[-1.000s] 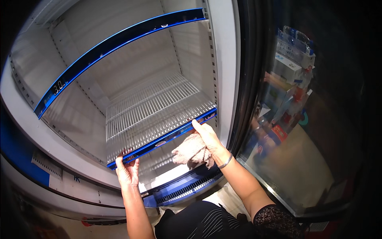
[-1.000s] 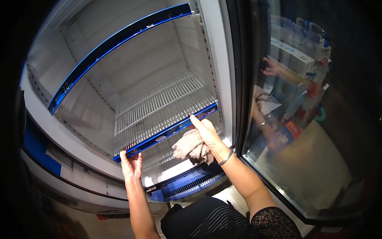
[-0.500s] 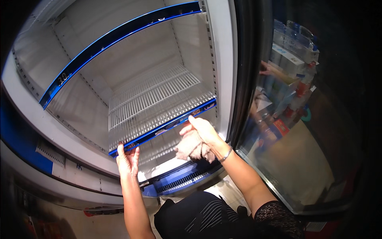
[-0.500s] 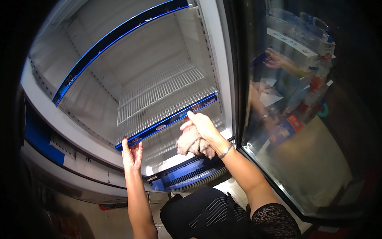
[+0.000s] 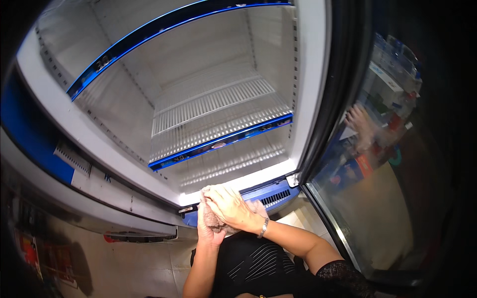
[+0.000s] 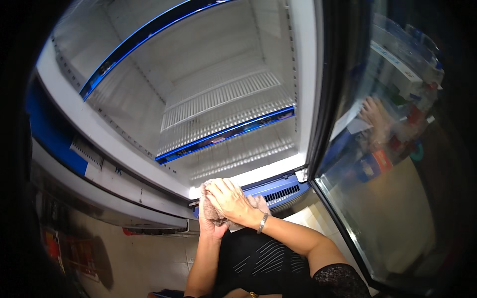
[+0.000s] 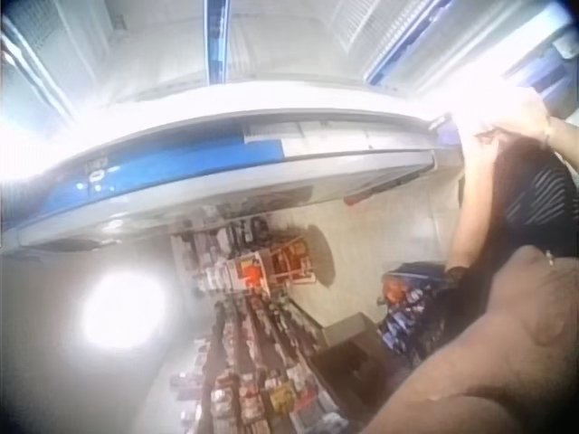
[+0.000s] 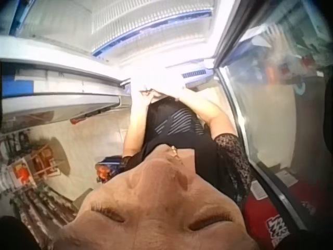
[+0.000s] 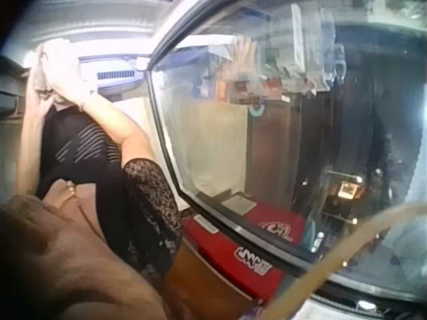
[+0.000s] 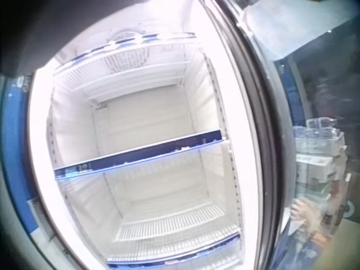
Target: The person assembles the interior of an empty commercial refrigerator. They insert blue plastic shelf supports into the wire racks, wipe the surfaces with a cloth, and place a wire shelf into the unit. The person then attaches small blue labels to the front edges of the supports.
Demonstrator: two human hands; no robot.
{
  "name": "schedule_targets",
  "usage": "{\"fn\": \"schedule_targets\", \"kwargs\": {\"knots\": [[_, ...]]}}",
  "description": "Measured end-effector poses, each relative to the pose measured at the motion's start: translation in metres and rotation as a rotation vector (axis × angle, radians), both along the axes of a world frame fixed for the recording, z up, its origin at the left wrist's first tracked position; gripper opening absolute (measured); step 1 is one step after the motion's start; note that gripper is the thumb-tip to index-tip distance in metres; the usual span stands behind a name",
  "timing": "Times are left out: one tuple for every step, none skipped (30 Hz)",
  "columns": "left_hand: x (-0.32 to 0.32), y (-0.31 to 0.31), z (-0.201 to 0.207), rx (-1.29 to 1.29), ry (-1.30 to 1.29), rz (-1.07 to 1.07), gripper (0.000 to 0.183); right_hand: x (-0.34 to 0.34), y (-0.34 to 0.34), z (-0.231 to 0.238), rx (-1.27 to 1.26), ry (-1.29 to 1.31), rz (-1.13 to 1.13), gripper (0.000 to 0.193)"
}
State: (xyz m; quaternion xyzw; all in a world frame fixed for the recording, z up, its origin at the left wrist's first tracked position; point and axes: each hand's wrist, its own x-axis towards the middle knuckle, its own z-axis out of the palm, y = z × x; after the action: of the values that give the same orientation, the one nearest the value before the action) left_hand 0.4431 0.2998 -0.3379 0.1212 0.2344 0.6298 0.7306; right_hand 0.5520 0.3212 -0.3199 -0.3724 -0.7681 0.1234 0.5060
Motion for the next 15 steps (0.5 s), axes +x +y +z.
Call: {"fn": "schedule_targets", "kwargs": {"knots": [[-0.008,0.002,-0.007,0.001,0.066,0.036,0.041,-0.001,-0.002,0.0,0.06,-0.125,-0.033,0.028],[-0.018,0.002,-0.011,0.0,0.132,0.072,0.039,0.003,-0.004,-0.002,-0.068,-0.224,0.052,0.034],[-0.029,0.001,-0.014,-0.003,0.197,0.108,0.036,0.007,-0.003,0.0,-0.023,-0.189,0.052,0.033],[-0.038,0.004,-0.011,0.019,0.192,0.128,0.031,0.012,0.001,0.004,0.019,-0.154,0.055,0.033],[-0.054,-0.001,0.005,0.093,0.152,-0.101,0.031,0.017,0.005,0.01,0.059,-0.122,0.055,0.032],[-0.055,0.002,0.009,0.095,0.208,0.003,0.03,0.023,0.009,0.017,0.032,-0.004,0.075,0.025],[-0.059,0.001,0.014,0.097,0.269,0.122,0.029,0.024,0.015,0.016,0.072,0.078,-0.002,0.018],[-0.064,0.006,0.019,0.084,0.362,0.211,0.028,0.027,0.02,0.016,0.04,0.109,-0.04,0.016],[-0.065,0.003,0.026,0.11,0.427,0.284,0.026,0.03,0.026,0.017,0.007,0.138,-0.079,0.014],[-0.07,0.007,0.023,0.16,0.459,0.326,0.027,0.031,0.031,0.02,-0.006,0.156,-0.088,0.012],[-0.075,0.01,0.022,0.209,0.492,0.366,0.029,0.03,0.035,0.025,-0.019,0.173,-0.098,0.011],[-0.08,0.011,0.022,0.197,0.511,0.373,0.026,0.028,0.037,0.033,0.03,0.12,-0.118,0.008],[-0.077,0.013,0.031,0.184,0.526,0.368,0.024,0.026,0.041,0.033,0.018,0.109,-0.107,0.008],[-0.077,0.017,0.036,0.17,0.541,0.363,0.022,0.023,0.044,0.033,0.006,0.098,-0.096,0.008],[-0.079,0.021,0.037,0.158,0.562,0.367,0.018,0.021,0.048,0.034,-0.006,0.087,-0.087,0.008]]}}
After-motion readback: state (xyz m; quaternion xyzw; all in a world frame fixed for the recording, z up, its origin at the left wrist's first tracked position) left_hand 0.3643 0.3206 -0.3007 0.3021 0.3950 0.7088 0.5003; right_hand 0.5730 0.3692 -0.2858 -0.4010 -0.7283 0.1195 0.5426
